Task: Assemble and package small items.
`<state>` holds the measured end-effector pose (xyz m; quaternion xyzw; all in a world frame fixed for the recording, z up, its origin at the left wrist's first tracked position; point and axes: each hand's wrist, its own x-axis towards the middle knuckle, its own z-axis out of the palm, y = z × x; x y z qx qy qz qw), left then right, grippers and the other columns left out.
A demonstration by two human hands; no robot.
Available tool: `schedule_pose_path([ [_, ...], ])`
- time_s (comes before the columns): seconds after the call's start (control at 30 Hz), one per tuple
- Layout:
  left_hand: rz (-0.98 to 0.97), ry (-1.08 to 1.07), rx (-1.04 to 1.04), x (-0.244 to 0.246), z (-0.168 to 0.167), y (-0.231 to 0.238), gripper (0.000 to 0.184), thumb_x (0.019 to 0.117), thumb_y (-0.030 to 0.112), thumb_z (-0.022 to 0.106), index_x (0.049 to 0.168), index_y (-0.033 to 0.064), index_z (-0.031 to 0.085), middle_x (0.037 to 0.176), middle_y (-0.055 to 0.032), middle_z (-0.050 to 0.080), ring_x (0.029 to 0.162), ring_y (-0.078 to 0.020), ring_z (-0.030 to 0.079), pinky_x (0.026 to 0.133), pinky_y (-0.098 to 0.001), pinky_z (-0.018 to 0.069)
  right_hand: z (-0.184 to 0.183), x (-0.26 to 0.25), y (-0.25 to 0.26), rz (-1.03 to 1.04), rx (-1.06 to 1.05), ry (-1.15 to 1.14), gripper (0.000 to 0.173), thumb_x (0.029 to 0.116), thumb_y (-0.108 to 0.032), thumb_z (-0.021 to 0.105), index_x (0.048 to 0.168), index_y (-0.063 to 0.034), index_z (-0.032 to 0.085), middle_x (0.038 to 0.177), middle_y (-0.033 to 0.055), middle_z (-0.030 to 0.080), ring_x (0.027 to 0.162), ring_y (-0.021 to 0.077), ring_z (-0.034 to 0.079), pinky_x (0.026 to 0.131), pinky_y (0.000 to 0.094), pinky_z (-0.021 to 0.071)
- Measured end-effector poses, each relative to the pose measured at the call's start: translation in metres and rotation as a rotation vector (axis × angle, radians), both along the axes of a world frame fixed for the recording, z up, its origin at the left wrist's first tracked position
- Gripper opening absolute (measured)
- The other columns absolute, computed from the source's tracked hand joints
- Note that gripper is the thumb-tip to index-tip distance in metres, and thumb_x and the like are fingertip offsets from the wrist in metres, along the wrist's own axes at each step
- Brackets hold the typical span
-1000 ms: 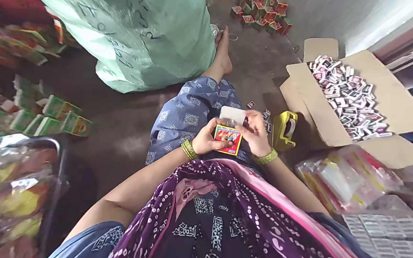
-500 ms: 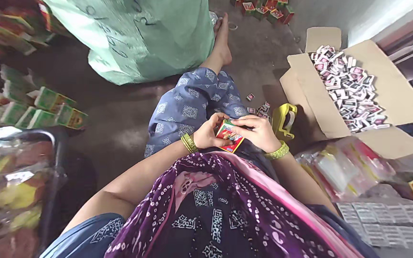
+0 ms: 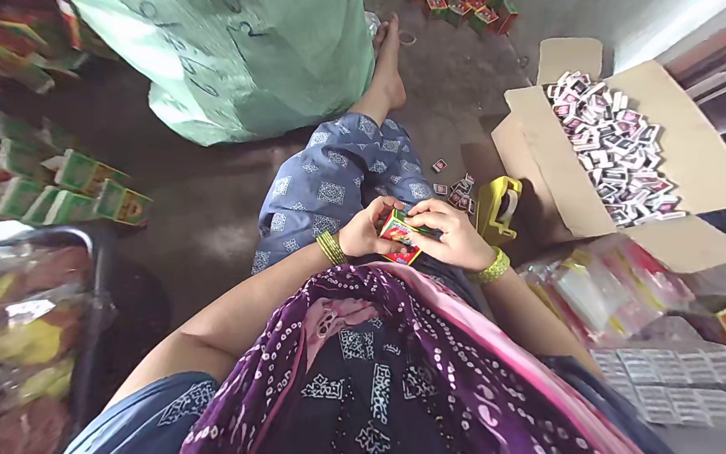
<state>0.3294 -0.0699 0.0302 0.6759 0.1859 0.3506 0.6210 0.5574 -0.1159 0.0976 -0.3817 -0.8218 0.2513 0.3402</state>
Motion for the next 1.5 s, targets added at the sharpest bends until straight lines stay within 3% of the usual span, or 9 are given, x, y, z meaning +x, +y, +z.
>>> schedule_pose_path([
  [0.2,0.055,-0.056,-0.022,0.0,0.001,0.003,0.082,0.0712,0.007,0.092,0.137,0.0027,0.043,0.121,-0.0118,0.068,0.106,-0.0216,0.071,0.094,-0.0425,0.0616,-0.014,0.007,-0.006,-0.166,-0.231,0.369,0.034,0.094,-0.009,0.07,0.126,0.0022,0.066,0.118,0.0123,0.073,0.109,0.0214,0.071,0.094,0.0399,0.0605],
  [0.47,0.062,-0.054,-0.059,0.0,-0.006,0.002,0.082,0.0715,0.008,0.092,0.136,0.0042,0.042,0.119,-0.0116,0.067,0.103,-0.0219,0.072,0.091,-0.043,0.0621,-0.028,0.01,-0.018,-0.042,-0.159,0.337,0.023,0.0984,-0.006,0.061,0.114,0.006,0.073,0.127,0.0187,0.07,0.128,0.0278,0.063,0.108,0.0431,0.0532],
  [0.57,0.087,0.003,-0.036,0.002,0.0,0.002,0.074,0.0791,0.012,0.087,0.138,0.0026,0.043,0.116,-0.0107,0.069,0.1,-0.0192,0.072,0.09,-0.0398,0.0622,-0.028,0.018,-0.018,-0.079,-0.176,0.313,0.034,0.0963,-0.013,0.066,0.126,0.0038,0.069,0.139,0.018,0.063,0.13,0.0266,0.06,0.106,0.043,0.0541],
  [0.77,0.211,0.067,0.024,-0.004,0.0,0.0,0.048,0.0925,0.018,0.071,0.133,0.0065,0.048,0.107,-0.008,0.071,0.087,-0.016,0.073,0.077,-0.0373,0.0637,-0.028,0.104,-0.014,-0.892,-0.254,0.164,0.033,0.0976,-0.019,0.068,0.127,-0.0039,0.066,0.125,0.0115,0.069,0.11,0.018,0.069,0.096,0.0392,0.0576],
  [0.87,0.284,0.114,0.101,-0.003,-0.004,0.003,0.036,0.0995,0.02,0.055,0.133,0.0066,0.051,0.113,-0.0073,0.07,0.09,-0.0129,0.071,0.078,-0.0361,0.0619,-0.038,0.166,-0.021,-1.186,-0.414,-0.141,0.036,0.0987,-0.021,0.066,0.129,-0.0018,0.065,0.127,0.0197,0.067,0.118,0.0326,0.064,0.103,0.0538,0.0497],
  [1.13,0.299,0.117,0.122,0.0,-0.005,0.007,0.033,0.1035,0.02,0.043,0.132,0.0047,0.051,0.114,-0.007,0.067,0.091,-0.0088,0.069,0.079,-0.032,0.0608,-0.082,0.217,-0.023,-1.11,-0.7,-0.198,0.05,0.1036,-0.03,0.061,0.142,0.001,0.054,0.139,0.0246,0.06,0.132,0.0387,0.056,0.112,0.058,0.0409],
  [1.3,0.3,0.113,0.074,-0.003,-0.003,0.004,0.032,0.1034,0.019,0.044,0.132,0.0065,0.051,0.11,-0.0052,0.069,0.087,-0.009,0.07,0.076,-0.0313,0.0617,-0.086,0.219,-0.016,-1.237,-0.732,0.02,0.046,0.0908,-0.029,0.079,0.129,-0.0067,0.067,0.122,0.0195,0.07,0.114,0.0342,0.066,0.101,0.0567,0.0501],
  [1.43,0.305,0.097,0.051,-0.004,-0.002,0.003,0.03,0.1048,0.019,0.044,0.132,0.0092,0.051,0.108,-0.0031,0.07,0.086,-0.0088,0.071,0.076,-0.0315,0.0624,-0.081,0.219,-0.028,-1.287,-0.804,0.247,0.04,0.0889,-0.038,0.08,0.12,-0.0128,0.073,0.087,0.0014,0.067,0.064,0.0085,0.053,0.062,0.0294,0.0486],
  [1.5,0.309,0.095,0.041,-0.004,-0.002,0.003,0.03,0.1046,0.018,0.045,0.133,0.0094,0.051,0.108,-0.0031,0.07,0.087,-0.0091,0.071,0.076,-0.0316,0.0626,-0.074,0.211,-0.04,-1.266,-0.867,0.3,0.037,0.0911,-0.033,0.079,0.119,-0.0094,0.072,0.081,-0.0007,0.064,0.06,0.0051,0.049,0.058,0.0241,0.0452],
])
